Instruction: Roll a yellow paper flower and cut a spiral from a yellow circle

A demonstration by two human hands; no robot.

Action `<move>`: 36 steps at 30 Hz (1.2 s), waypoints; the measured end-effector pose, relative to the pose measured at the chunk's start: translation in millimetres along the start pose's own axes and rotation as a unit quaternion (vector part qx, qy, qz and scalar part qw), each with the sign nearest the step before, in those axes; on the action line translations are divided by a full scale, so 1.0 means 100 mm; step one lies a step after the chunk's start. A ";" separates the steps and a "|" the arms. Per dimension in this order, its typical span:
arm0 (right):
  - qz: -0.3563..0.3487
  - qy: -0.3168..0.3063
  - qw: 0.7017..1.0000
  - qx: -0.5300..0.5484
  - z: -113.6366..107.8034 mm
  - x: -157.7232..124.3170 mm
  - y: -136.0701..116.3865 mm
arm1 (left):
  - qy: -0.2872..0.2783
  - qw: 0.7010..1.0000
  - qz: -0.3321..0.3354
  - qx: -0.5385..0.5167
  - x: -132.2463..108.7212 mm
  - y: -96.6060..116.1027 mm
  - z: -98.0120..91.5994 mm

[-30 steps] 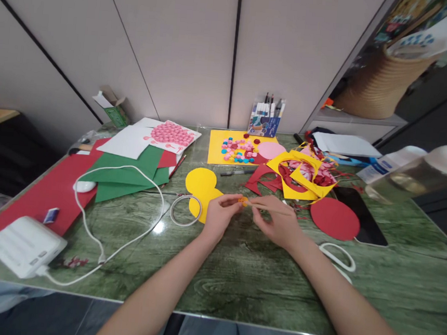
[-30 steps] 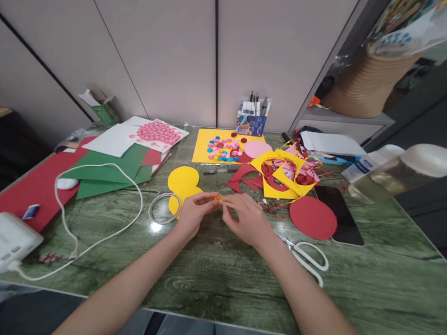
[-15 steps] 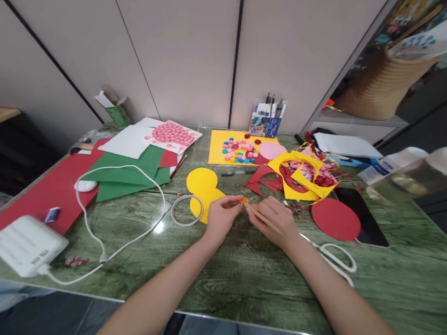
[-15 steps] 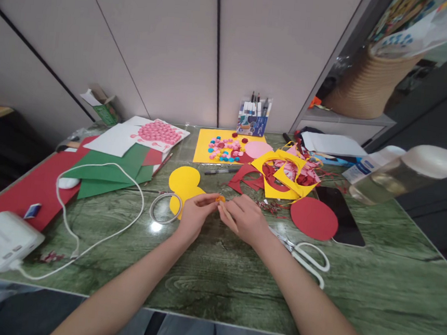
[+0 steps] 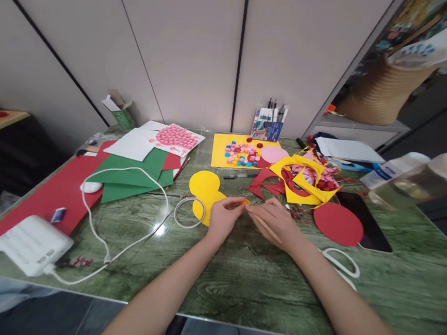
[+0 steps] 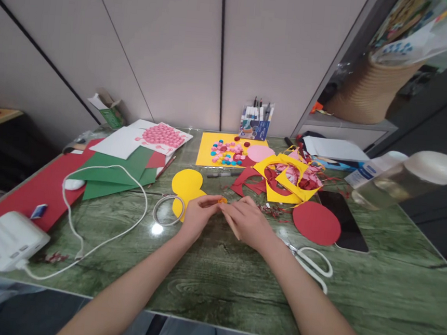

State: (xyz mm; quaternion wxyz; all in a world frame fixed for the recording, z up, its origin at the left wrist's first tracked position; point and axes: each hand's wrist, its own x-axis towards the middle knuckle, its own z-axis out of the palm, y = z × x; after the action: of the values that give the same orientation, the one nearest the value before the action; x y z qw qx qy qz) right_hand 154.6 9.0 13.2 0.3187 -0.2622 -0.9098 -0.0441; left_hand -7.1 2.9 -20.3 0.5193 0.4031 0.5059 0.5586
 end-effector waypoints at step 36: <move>0.350 0.022 0.836 0.423 0.15 0.06 0.00 | -0.022 0.985 -0.080 -0.153 -0.10 0.20 0.07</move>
State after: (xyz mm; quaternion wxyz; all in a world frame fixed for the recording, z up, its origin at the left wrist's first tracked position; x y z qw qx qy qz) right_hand 142.0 15.2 4.6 0.4125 -0.4013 -0.6803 0.4540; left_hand -1.9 -4.6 0.9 0.6287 0.2895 0.4335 0.5770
